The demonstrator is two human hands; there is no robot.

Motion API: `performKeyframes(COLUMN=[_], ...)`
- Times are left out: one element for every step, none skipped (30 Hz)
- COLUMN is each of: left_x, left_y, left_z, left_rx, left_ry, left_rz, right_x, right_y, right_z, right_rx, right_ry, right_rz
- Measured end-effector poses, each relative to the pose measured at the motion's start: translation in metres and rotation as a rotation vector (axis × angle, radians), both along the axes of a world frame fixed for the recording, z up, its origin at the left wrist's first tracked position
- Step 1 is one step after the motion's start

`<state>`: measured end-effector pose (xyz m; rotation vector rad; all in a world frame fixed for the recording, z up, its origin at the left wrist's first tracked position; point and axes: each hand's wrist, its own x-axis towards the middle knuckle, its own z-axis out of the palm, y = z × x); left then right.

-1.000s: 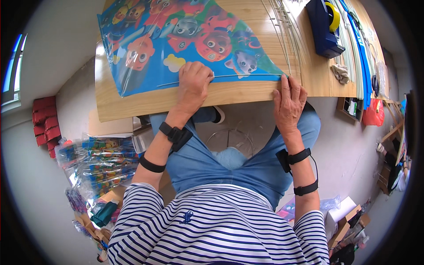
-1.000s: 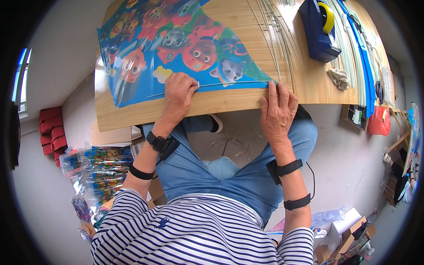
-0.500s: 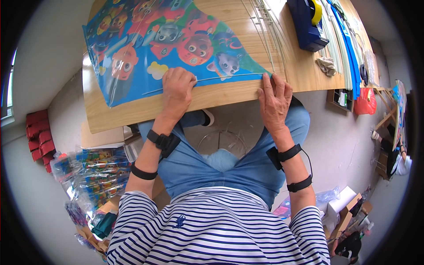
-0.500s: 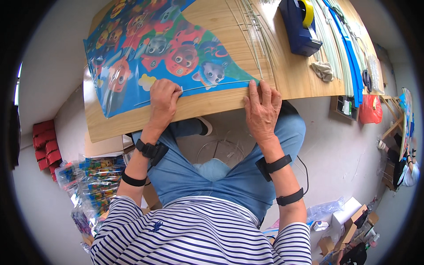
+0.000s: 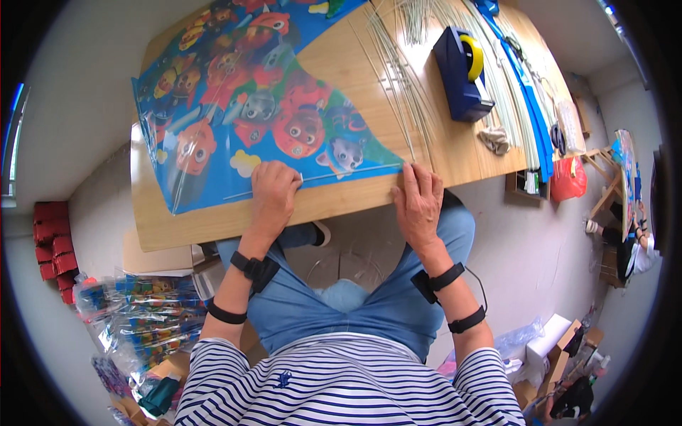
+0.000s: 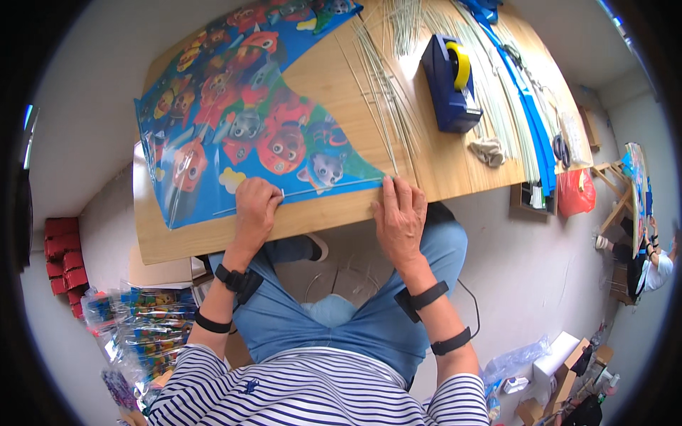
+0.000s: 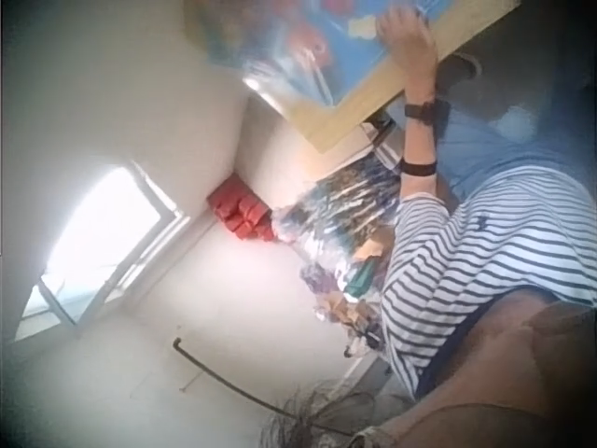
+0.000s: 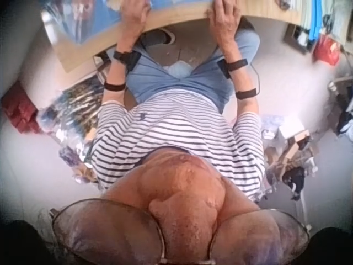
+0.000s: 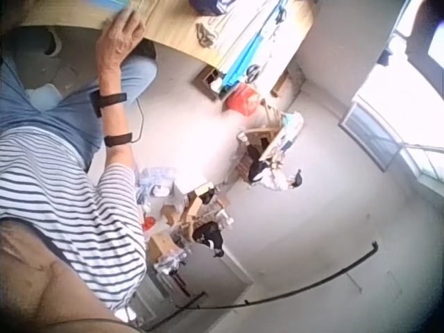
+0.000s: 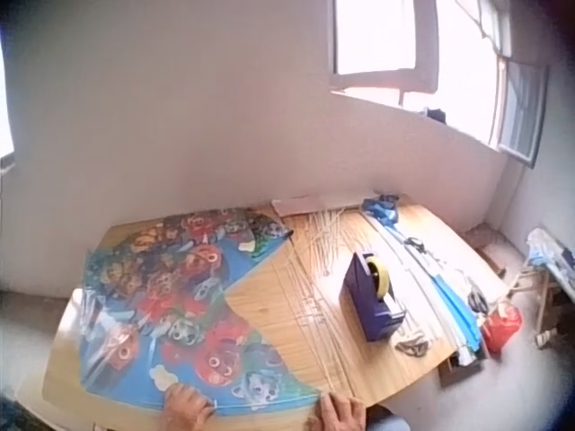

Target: Assembling a kite by attaching plastic sheeting to a frame and using tape for reinforcement.

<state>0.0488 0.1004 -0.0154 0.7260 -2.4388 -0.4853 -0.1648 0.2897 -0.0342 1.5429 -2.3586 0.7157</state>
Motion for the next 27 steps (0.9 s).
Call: performKeyframes(left_x=[0.001,0.003,0.005,0.004,0.004,0.004,0.005,0.007,0.011,0.010,0.011,0.015,0.020,0.025,0.032,0.040,0.045,0.045,0.045,0.043,0.040,0.036,0.032,0.032,0.036,0.036,0.036], left_y=[0.000,-0.001,-0.001,-0.001,-0.001,0.000,0.001,0.001,0.003,0.004,0.006,0.006,0.007,0.008,0.010,0.011,0.013,0.015,0.016,0.017,0.019,0.021,0.024,0.025,0.026,0.027,0.030], left_z=[0.000,0.000,0.003,0.008,0.011,0.012,0.014,0.015,0.018,0.020,0.021,0.022,0.022,0.021,0.020,0.019,0.018,0.017,0.016,0.016,0.016,0.019,0.021,0.022,0.022,0.021,0.021], left_rx=[0.025,0.049,0.040,0.036,0.033,0.028,0.019,0.010,0.006,-0.005,-0.015,-0.019,-0.020,-0.021,-0.021,0.036,0.094,0.093,0.089,0.084,0.086,0.084,0.081,0.084,0.072,0.060,0.060], left_ry=[-0.022,-0.046,-0.042,-0.026,-0.012,-0.005,0.007,0.017,0.012,0.021,0.030,0.027,0.020,0.014,0.012,-0.006,-0.024,-0.021,-0.016,-0.011,-0.007,0.003,0.014,0.020,0.016,0.011,0.011], left_rz=[-0.002,-0.003,0.005,0.009,0.014,0.014,0.016,0.019,0.028,0.017,0.006,0.013,0.022,0.029,0.034,0.060,0.086,0.078,0.074,0.067,0.055,0.044,0.032,0.020,0.022,0.025,0.022], right_x=[-0.004,-0.008,-0.012,-0.019,-0.027,-0.036,-0.042,-0.050,-0.054,-0.061,-0.070,-0.077,-0.081,-0.084,-0.083,-0.082,-0.082,-0.084,-0.088,-0.092,-0.092,-0.094,-0.096,-0.098,-0.101,-0.106,-0.103], right_y=[0.000,-0.003,-0.013,-0.024,-0.038,-0.051,-0.070,-0.090,-0.109,-0.121,-0.129,-0.137,-0.142,-0.143,-0.145,-0.145,-0.147,-0.149,-0.149,-0.148,-0.146,-0.145,-0.142,-0.141,-0.139,-0.135,-0.132], right_z=[0.001,0.002,0.017,0.024,0.029,0.033,0.034,0.035,0.034,0.034,0.029,0.027,0.023,0.018,0.019,0.020,0.017,0.015,0.013,0.011,0.011,0.012,0.011,0.011,0.011,0.012,0.021], right_rx=[-0.036,-0.072,-0.124,-0.133,-0.075,-0.013,0.005,-0.001,0.112,0.228,0.229,0.271,0.314,0.312,0.301,0.291,0.291,0.272,0.253,0.251,0.237,0.223,0.222,0.157,0.091,0.092,0.124], right_ry=[-0.049,-0.098,-0.076,-0.070,-0.119,-0.165,-0.132,-0.132,-0.136,-0.133,-0.131,-0.135,-0.138,-0.139,-0.180,-0.220,-0.221,-0.207,-0.192,-0.189,-0.206,-0.223,-0.219,-0.253,-0.286,-0.278,-0.242], right_rz=[0.010,0.023,0.024,0.028,0.018,0.003,-0.037,-0.033,-0.099,-0.177,-0.179,-0.194,-0.211,-0.208,-0.233,-0.260,-0.260,-0.241,-0.224,-0.235,-0.255,-0.276,-0.292,-0.258,-0.223,-0.237,-0.258])
